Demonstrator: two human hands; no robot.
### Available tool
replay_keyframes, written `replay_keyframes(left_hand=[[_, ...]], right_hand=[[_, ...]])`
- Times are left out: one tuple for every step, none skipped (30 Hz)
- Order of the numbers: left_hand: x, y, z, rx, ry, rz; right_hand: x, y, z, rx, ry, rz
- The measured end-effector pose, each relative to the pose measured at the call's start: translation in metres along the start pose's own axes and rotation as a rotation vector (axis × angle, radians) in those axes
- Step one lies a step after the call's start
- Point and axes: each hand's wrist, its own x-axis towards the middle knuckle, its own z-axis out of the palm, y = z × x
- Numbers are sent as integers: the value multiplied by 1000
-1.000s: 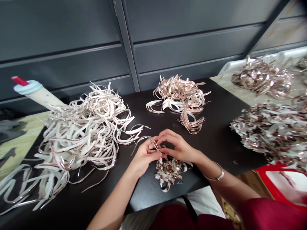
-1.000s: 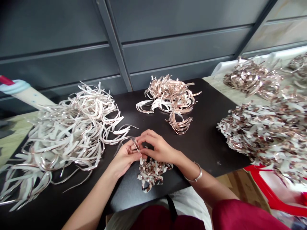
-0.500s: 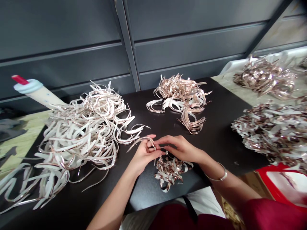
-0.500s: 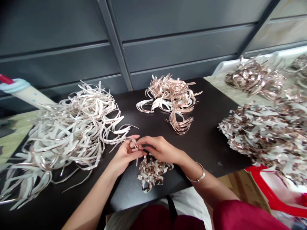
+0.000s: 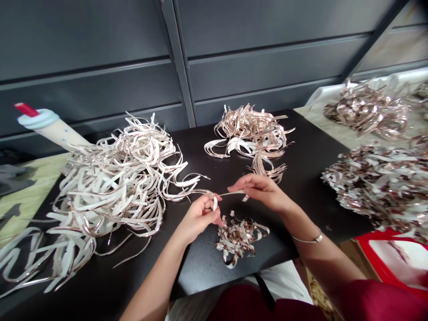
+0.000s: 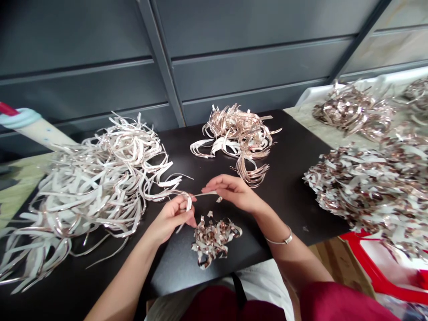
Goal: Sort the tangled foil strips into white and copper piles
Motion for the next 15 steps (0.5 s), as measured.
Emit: replay_keyframes(left_hand=[[0, -1, 2, 92, 20, 32], [0, -1, 4, 193, 40, 63], [-1, -2, 7, 298, 61, 98], [-1, -2, 9, 403, 84, 136], [-2, -3, 11, 506, 110, 175], [-2, -3, 12, 604, 136, 209], [-3, -3, 13, 698, 162, 240], [-4, -3, 14, 785, 183, 261], [-5, -3, 14, 867, 199, 271], [-6, -2, 14, 948, 212, 273], [-6, -2, 14, 1031, 227, 269], [-7, -3, 15, 1118, 244, 263], [-8, -3, 15, 1205, 263, 257], [-8, -3, 16, 1288, 280, 251], [-9, -4, 17, 1358, 292, 252]], right_hand=[[0, 0, 2, 89, 36, 2], [1, 0, 5, 167, 74, -3], [1, 0, 9, 229, 104, -8], [1, 0, 13, 271, 125, -10], [2, 0, 16, 296, 145, -11], [2, 0, 20, 311, 170, -13], [3, 0, 22, 320, 204, -20], [3, 0, 23, 326, 246, -33], [4, 0, 24, 324, 290, -53], [4, 1, 25, 311, 332, -81], [4, 2, 25, 270, 364, -115], [4, 3, 26, 197, 371, -149], [3, 4, 28, 95, 351, -179], [3, 6, 31, -31, 307, -198], [2, 7, 35, -169, 254, -203]])
